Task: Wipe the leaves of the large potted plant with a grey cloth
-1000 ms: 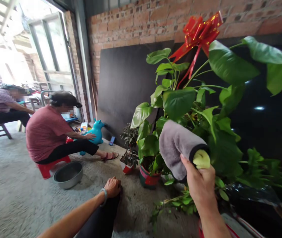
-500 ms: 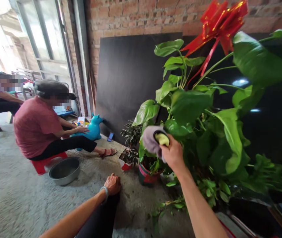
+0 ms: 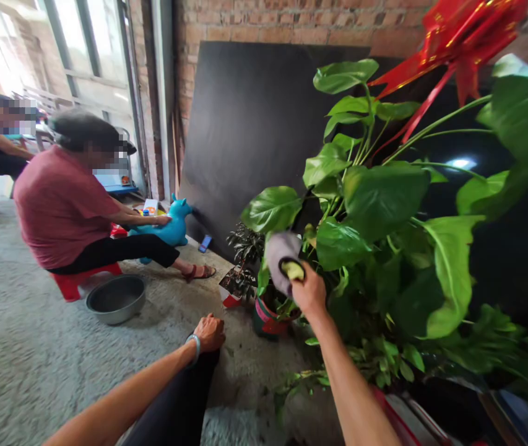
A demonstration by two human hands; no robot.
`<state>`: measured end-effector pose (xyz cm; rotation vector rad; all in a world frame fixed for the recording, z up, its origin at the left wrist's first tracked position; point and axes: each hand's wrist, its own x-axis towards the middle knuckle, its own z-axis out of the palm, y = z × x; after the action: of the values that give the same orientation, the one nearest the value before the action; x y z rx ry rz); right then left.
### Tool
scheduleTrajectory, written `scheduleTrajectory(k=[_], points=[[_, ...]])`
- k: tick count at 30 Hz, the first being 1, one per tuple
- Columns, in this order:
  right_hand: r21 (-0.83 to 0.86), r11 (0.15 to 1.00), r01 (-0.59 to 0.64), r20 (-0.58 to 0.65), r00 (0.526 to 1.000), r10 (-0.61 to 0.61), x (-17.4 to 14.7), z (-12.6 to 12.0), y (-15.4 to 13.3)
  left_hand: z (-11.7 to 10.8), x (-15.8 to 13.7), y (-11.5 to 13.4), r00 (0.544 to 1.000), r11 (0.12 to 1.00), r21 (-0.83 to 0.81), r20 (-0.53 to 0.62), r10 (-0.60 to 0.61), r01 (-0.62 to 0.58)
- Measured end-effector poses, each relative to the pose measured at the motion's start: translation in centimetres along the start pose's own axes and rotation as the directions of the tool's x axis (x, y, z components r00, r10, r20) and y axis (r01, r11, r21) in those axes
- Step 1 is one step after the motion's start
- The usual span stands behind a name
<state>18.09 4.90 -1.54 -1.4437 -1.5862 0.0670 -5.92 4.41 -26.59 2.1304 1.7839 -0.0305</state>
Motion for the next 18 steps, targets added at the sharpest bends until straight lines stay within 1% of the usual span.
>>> scheduleTrajectory(k=[1, 2, 3, 4, 5, 6, 7, 8, 9, 10, 11, 12, 13, 14, 16, 17, 18], points=[[0.002, 1.0, -0.023, 0.072, 0.997, 0.022, -2.0, 0.2, 0.9, 0.0, 0.0, 0.0, 1.0, 1.0, -0.008, 0.0, 0.001, -0.001], [0.016, 0.999, -0.043, 0.141, 0.989, 0.04, -3.8, -0.3, 1.5, 0.0, 0.0, 0.0, 1.0, 1.0, -0.016, 0.002, 0.003, -0.003], [0.045, 0.997, -0.066, 0.201, 0.978, 0.056, -5.1, -1.3, 1.7, 0.0, 0.1, 0.0, 1.0, 1.0, -0.025, 0.004, 0.006, -0.005], [0.096, 0.991, -0.096, 0.235, 0.969, 0.071, -5.8, -2.6, 1.5, 0.0, 0.2, 0.0, 1.0, 1.0, -0.03, 0.009, 0.008, -0.008], [0.158, 0.979, -0.126, 0.232, 0.969, 0.087, -5.9, -4.2, 1.1, 0.0, 0.3, 0.1, 1.0, 0.999, -0.031, 0.016, 0.01, -0.009], [0.215, 0.966, -0.142, 0.19, 0.977, 0.102, -5.3, -5.6, 0.4, 0.0, 0.4, 0.2, 1.0, 1.0, -0.027, 0.023, 0.014, -0.013], [0.263, 0.955, -0.135, 0.103, 0.988, 0.112, -4.2, -6.8, -0.4, -0.1, 0.5, 0.3, 0.999, 1.0, -0.016, 0.029, 0.02, -0.02], [0.293, 0.951, -0.101, -0.017, 0.994, 0.111, -2.8, -7.6, -1.1, -0.1, 0.6, 0.5, 0.999, 1.0, -0.001, 0.034, 0.028, -0.028], [0.292, 0.954, -0.06, -0.134, 0.986, 0.103, -1.3, -7.8, -1.6, -0.1, 0.6, 0.7, 0.999, 0.999, 0.014, 0.038, 0.034, -0.035], [0.274, 0.961, -0.031, -0.22, 0.971, 0.094, 0.2, -7.3, -1.9, -0.1, 0.6, 1.0, 0.998, 0.999, 0.026, 0.041, 0.039, -0.04], [0.251, 0.968, -0.029, -0.259, 0.961, 0.096, 1.2, -6.4, -1.8, -0.2, 0.6, 1.2, 0.998, 0.998, 0.034, 0.042, 0.043, -0.045], [0.23, 0.972, -0.054, -0.248, 0.962, 0.112, 1.8, -4.9, -1.5, -0.2, 0.5, 1.4, 0.998, 0.998, 0.039, 0.043, 0.045, -0.047], [0.207, 0.973, -0.1, -0.194, 0.971, 0.142, 1.7, -3.3, -1.0, -0.2, 0.3, 1.6, 0.998, 0.998, 0.042, 0.044, 0.044, -0.045], [0.177, 0.973, -0.151, -0.112, 0.979, 0.173, 1.0, -1.6, -0.5, -0.2, 0.2, 1.8, 0.998, 0.998, 0.044, 0.047, 0.04, -0.042], [0.132, 0.968, -0.214, 0.069, 0.976, 0.207, -2.1, 1.0, 0.6, -0.3, 0.1, 1.9, 0.998, 0.998, 0.043, 0.049, 0.032, -0.035], [0.124, 0.967, -0.225, 0.151, 0.967, 0.205, -4.0, 1.5, 0.9, -0.3, 0.1, 1.9, 0.998, 0.999, 0.039, 0.048, 0.028, -0.03], [0.121, 0.967, -0.225, 0.232, 0.953, 0.193, -6.0, 1.5, 0.9, -0.3, 0.2, 1.9, 0.999, 0.999, 0.034, 0.046, 0.024, -0.026]])
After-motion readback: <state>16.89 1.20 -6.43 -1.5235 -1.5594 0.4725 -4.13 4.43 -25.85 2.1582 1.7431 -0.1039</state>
